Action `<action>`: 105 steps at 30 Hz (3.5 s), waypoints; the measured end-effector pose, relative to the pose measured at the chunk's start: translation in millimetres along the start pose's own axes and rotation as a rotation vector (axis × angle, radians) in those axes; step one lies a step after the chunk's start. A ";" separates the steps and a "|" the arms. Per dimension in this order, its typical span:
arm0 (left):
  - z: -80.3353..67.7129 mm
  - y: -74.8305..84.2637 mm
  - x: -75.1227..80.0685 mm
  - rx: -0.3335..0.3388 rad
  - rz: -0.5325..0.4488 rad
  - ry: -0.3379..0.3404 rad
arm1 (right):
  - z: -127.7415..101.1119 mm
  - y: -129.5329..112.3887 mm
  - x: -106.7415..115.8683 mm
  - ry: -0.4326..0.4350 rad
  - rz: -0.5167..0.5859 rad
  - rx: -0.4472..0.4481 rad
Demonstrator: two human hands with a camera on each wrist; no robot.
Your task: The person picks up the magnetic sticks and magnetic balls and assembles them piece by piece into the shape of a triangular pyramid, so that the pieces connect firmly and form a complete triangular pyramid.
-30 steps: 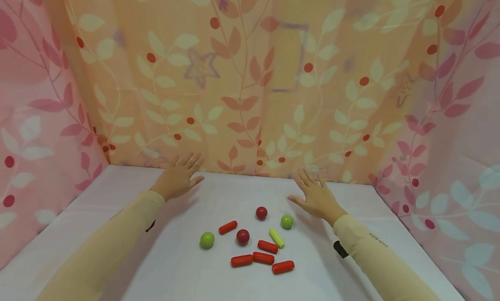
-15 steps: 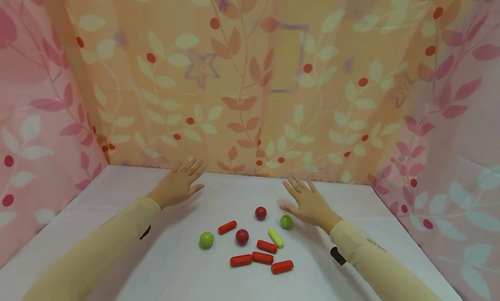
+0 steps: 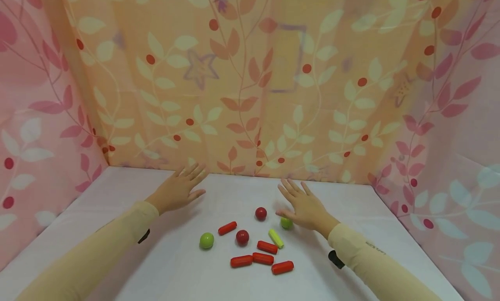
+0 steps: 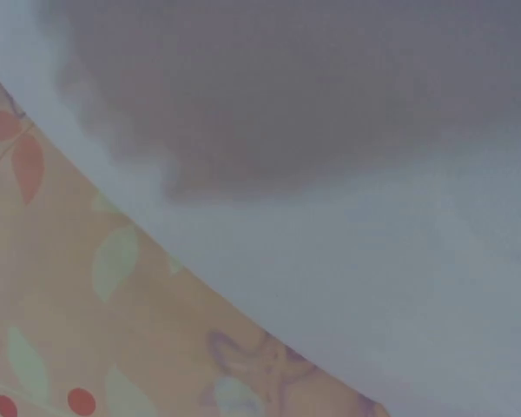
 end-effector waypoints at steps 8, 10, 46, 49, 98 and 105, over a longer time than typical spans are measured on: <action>-1.5 10.2 0.4 -0.015 -0.003 -0.029 | -0.6 -7.9 2.5 0.003 -0.018 0.038; -1.0 12.3 -0.1 -0.014 -0.001 -0.043 | -1.2 -8.7 3.4 0.008 -0.022 0.041; -7.4 50.6 0.4 -0.134 0.011 -0.044 | -7.3 -34.1 11.7 0.023 0.067 0.067; -7.3 54.5 0.6 -0.141 -0.001 -0.056 | -5.9 -35.8 10.3 0.025 0.066 0.071; -6.6 72.2 -16.9 0.278 -0.701 -0.254 | 21.5 -27.7 -8.1 0.005 0.855 -0.315; -5.6 68.5 -24.9 0.315 -0.843 -0.250 | 24.5 -17.9 -16.2 -0.010 0.981 -0.374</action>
Point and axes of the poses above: each hand's wrist, its own z-axis towards the middle knuckle, its own x-axis out of the back of the hand, y = z × x, the point moved 6 cm from there along z, towards the middle knuckle
